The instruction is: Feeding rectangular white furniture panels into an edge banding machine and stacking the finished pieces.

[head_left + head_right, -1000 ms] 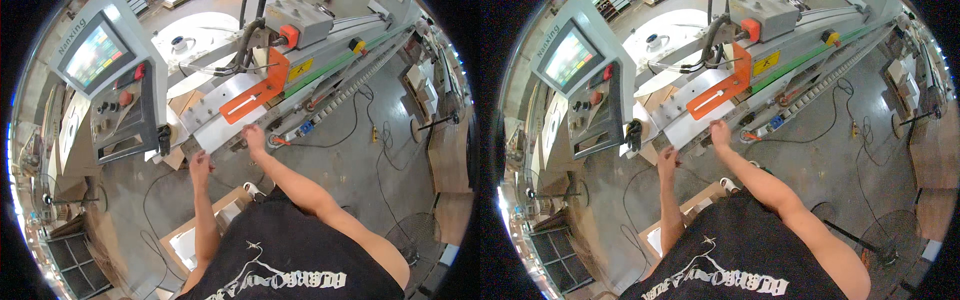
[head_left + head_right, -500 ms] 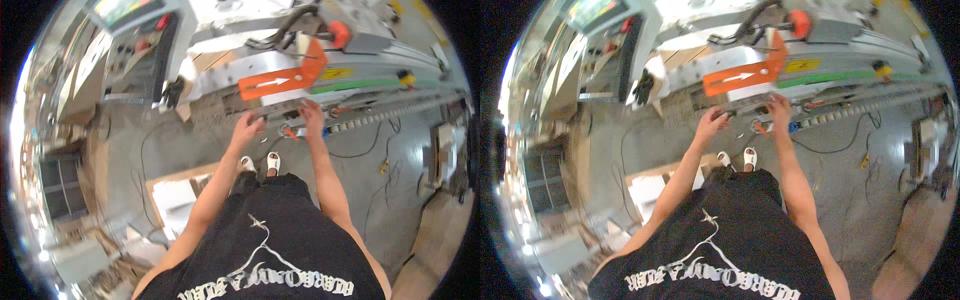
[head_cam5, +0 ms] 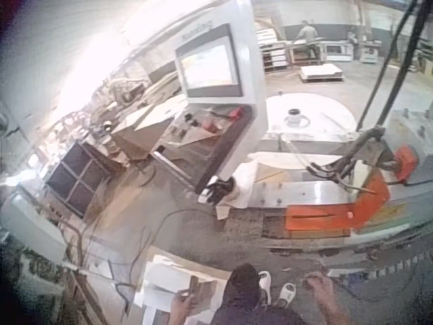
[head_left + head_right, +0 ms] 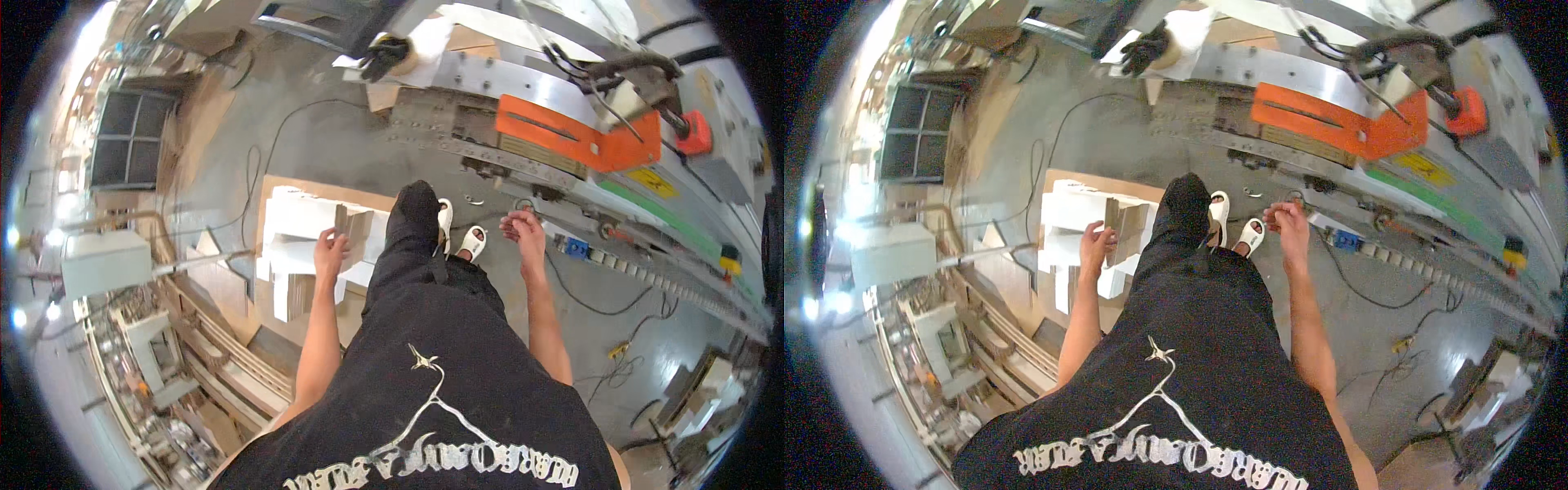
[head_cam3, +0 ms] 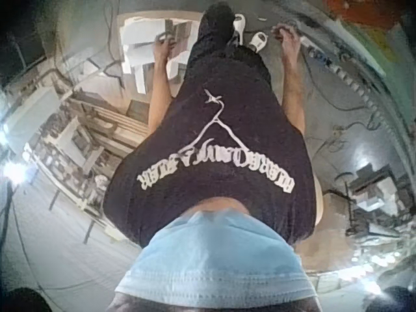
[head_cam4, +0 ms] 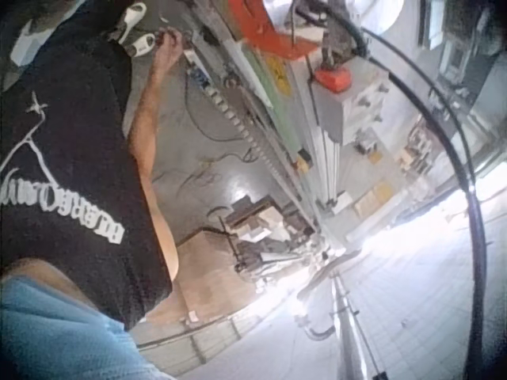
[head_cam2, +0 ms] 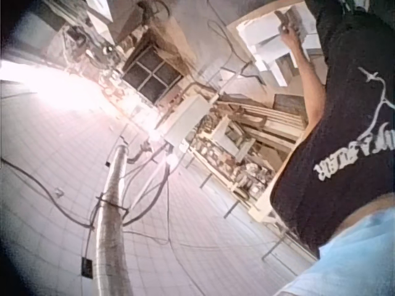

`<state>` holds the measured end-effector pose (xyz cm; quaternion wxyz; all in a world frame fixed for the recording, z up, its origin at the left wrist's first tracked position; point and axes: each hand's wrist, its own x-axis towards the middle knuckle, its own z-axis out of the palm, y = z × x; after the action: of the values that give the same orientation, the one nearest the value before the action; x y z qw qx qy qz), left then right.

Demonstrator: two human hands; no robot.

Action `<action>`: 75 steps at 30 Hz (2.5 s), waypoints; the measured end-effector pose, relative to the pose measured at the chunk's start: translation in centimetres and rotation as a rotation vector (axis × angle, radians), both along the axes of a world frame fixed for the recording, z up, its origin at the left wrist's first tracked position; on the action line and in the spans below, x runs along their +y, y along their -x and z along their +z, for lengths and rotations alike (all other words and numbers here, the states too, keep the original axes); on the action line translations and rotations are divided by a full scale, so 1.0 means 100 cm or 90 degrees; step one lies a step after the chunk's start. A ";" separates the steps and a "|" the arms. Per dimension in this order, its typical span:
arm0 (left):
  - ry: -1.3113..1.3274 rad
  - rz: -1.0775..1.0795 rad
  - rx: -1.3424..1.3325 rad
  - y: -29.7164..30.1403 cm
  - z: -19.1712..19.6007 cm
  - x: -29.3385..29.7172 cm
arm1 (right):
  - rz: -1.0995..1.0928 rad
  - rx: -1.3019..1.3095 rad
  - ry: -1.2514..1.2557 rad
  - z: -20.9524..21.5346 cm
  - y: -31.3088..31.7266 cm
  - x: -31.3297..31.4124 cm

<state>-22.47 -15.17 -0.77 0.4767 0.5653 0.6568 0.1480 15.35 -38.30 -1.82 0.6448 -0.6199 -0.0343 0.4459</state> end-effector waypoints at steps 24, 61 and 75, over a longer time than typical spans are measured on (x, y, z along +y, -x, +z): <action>0.152 0.595 0.383 0.126 -0.146 0.073 | 0.403 -0.194 0.079 0.030 0.049 0.050; 0.007 0.011 -0.533 -0.178 0.030 0.095 | 0.148 0.080 -0.100 0.079 0.007 0.097; -0.033 -0.183 -0.210 -0.225 0.009 0.134 | -0.236 0.236 -0.296 0.013 0.025 0.166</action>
<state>0.04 -1.78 0.10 0.5793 0.6333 0.4784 0.1856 12.86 -21.75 -0.50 0.8339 -0.3609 0.0960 0.4063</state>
